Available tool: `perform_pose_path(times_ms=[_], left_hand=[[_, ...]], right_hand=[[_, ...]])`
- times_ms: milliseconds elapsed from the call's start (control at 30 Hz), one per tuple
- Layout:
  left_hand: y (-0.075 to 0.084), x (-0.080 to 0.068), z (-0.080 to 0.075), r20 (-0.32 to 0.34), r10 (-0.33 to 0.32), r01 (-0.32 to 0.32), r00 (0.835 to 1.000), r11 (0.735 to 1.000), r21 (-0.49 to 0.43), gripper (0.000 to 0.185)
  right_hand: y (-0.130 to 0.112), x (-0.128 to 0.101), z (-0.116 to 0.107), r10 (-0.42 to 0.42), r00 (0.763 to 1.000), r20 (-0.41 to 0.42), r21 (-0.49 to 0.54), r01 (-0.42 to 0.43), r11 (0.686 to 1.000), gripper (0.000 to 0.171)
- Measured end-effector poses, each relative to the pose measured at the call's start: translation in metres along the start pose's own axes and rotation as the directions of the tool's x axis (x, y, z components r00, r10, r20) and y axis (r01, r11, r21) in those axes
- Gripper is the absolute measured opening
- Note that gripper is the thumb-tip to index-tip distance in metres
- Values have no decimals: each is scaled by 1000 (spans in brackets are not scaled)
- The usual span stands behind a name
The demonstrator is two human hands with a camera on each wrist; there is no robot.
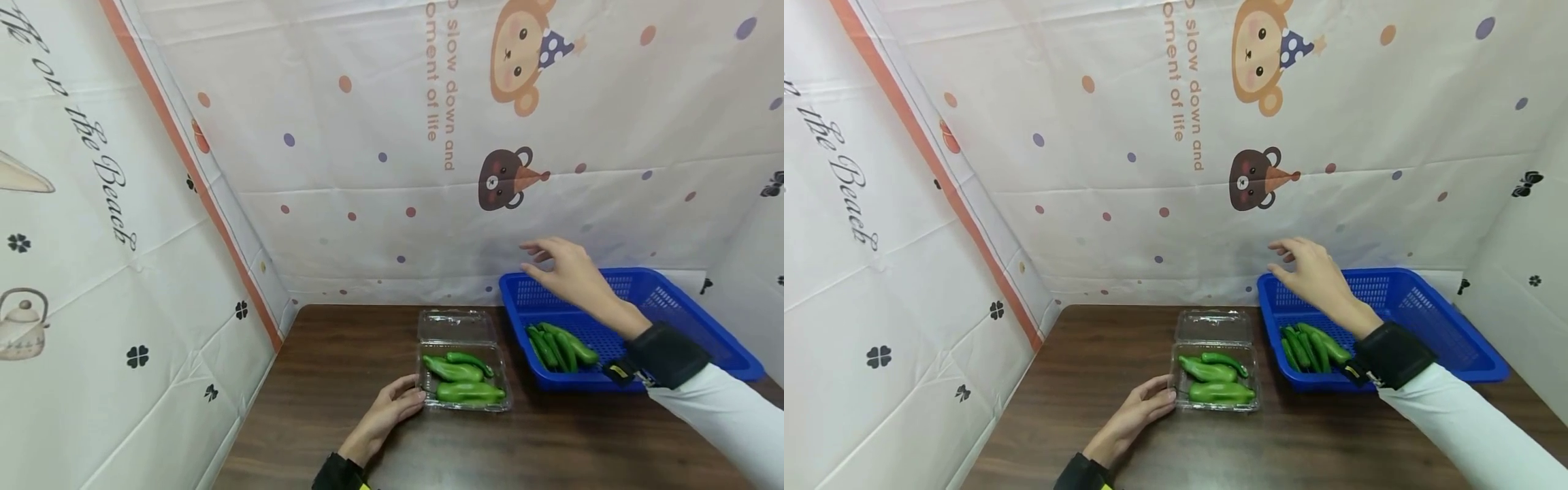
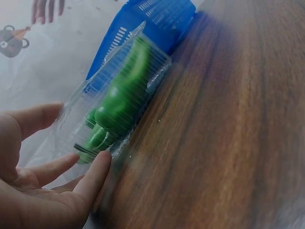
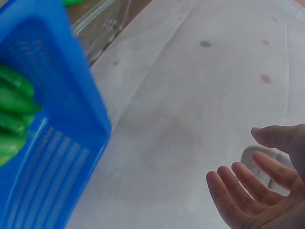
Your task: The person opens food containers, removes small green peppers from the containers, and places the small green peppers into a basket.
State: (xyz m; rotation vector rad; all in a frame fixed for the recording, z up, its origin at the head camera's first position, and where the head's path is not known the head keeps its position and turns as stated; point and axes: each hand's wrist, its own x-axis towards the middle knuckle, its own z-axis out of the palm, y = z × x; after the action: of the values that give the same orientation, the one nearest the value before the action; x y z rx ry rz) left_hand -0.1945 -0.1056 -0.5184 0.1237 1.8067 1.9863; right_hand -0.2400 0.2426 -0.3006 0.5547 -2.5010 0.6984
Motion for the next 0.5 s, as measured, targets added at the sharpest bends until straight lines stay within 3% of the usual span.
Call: perform_pose_path(times_ms=[167,300,500], left_hand=[[4,1,-2,-6,2,-2,1000,1000,2,67],[3,-1,-3,-12,5,-5,1000,1000,0,65],[0,-5,-2,-11,-18,18,1000,1000,-11,65]], right_hand=[[-18,13,13,-35,999,18,25,35,999,35],[-31,15,25,-122,992,40,53,120,991,34],[-43,8,43,-304,947,102,60,299,952,37]])
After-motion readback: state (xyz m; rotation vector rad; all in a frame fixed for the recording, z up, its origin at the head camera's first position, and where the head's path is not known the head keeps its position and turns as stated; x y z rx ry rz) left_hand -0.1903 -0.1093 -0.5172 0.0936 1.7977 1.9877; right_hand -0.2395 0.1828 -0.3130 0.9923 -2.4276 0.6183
